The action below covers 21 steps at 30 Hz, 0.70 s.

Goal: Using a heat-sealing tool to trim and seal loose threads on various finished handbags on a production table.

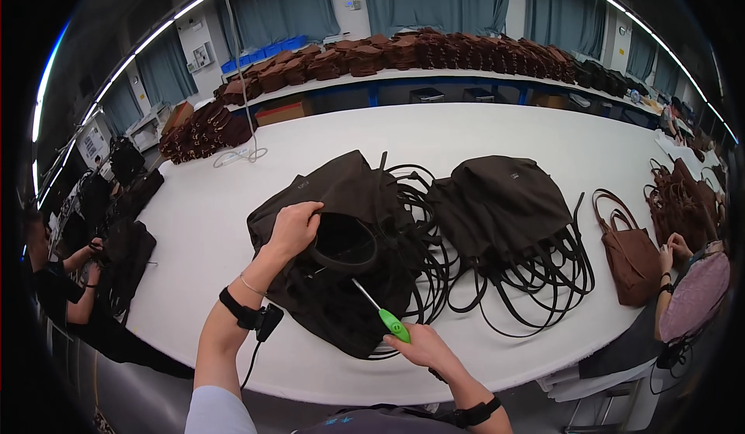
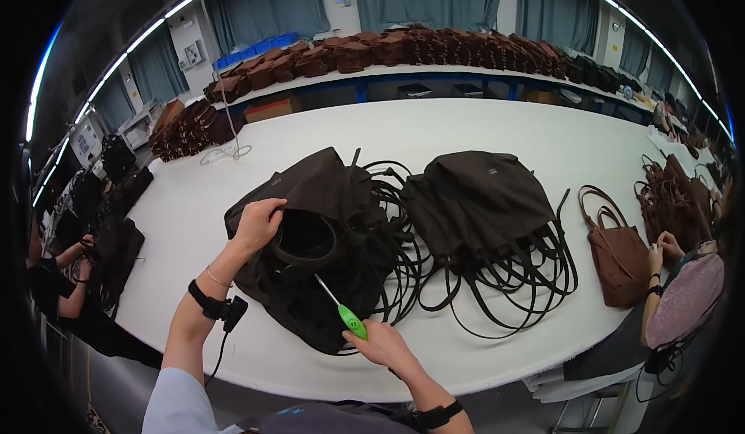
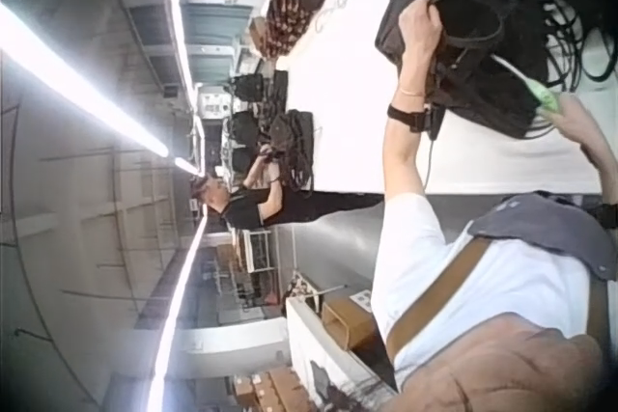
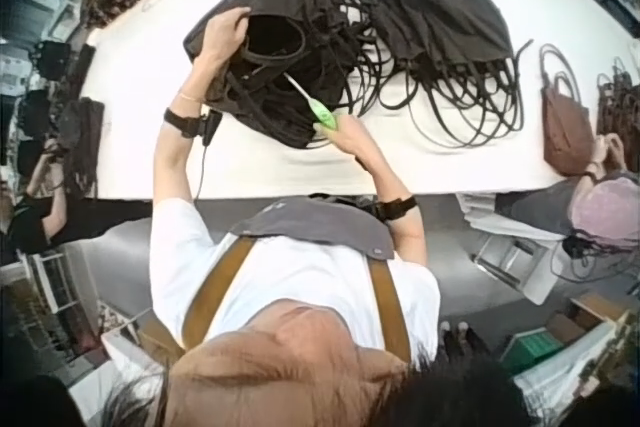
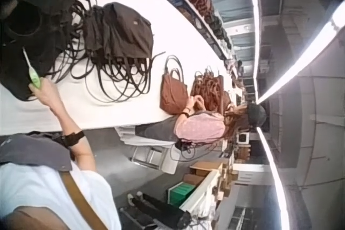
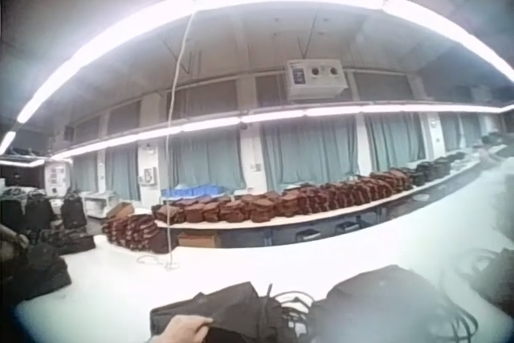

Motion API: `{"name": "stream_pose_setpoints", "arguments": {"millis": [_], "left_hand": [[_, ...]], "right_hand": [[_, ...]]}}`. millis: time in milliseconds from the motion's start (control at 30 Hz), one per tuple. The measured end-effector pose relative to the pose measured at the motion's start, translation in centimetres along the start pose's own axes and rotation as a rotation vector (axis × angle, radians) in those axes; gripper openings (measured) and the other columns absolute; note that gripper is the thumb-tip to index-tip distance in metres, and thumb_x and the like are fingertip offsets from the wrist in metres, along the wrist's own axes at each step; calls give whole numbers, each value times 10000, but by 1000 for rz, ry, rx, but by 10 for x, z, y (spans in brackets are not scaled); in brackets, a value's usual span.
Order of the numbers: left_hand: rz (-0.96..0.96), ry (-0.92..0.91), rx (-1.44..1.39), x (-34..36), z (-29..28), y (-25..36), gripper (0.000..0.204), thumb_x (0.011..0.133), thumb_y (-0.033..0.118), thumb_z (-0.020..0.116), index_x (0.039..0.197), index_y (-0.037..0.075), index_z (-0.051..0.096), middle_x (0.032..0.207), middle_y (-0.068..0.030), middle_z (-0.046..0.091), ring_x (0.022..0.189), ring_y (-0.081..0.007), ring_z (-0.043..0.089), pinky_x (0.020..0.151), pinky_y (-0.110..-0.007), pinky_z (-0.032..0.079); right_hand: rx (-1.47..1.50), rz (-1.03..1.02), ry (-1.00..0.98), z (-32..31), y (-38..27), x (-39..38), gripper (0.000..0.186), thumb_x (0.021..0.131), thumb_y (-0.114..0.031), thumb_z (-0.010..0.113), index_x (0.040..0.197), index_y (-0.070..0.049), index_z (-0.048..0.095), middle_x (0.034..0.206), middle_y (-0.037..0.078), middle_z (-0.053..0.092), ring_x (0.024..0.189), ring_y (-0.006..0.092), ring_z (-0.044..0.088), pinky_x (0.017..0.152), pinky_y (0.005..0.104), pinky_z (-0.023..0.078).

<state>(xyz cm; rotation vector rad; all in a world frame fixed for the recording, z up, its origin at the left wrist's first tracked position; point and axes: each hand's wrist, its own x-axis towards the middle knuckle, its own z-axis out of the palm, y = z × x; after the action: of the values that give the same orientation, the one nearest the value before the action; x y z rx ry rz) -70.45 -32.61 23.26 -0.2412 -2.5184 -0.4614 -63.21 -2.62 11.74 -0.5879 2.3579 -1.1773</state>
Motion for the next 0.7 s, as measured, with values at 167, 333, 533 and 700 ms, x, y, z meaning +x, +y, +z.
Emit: {"name": "stream_pose_setpoints", "arguments": {"millis": [167,333,533,700], "left_hand": [[-2,-33,103,-11,15,-5,189,778,96,560,946,40,625,867,-138,655,807,-318,624,705,-412,499],[-143,-391,538,-39,92,-31,239,734,94,577,966,37,559,914,-151,614,881,-323,611,695,-425,512],[-231,-521,491,-38,136,-55,301,683,202,729,902,19,632,943,-167,626,893,-320,622,754,-387,529],[-245,-624,445,-18,135,-67,325,640,237,766,853,11,670,910,-193,650,871,-345,636,775,-403,524]], "right_hand": [[42,100,-27,4,25,12,437,828,-435,580,857,1,596,581,68,581,534,180,578,541,319,453],[54,156,-87,20,41,3,448,819,-452,582,870,-8,601,611,73,607,580,179,605,566,315,463],[91,188,-74,25,49,-6,512,810,-499,572,934,-3,592,626,77,615,597,194,616,574,318,468],[116,192,-43,26,56,-6,511,804,-494,581,932,1,592,628,80,618,591,197,614,565,322,467]]}}
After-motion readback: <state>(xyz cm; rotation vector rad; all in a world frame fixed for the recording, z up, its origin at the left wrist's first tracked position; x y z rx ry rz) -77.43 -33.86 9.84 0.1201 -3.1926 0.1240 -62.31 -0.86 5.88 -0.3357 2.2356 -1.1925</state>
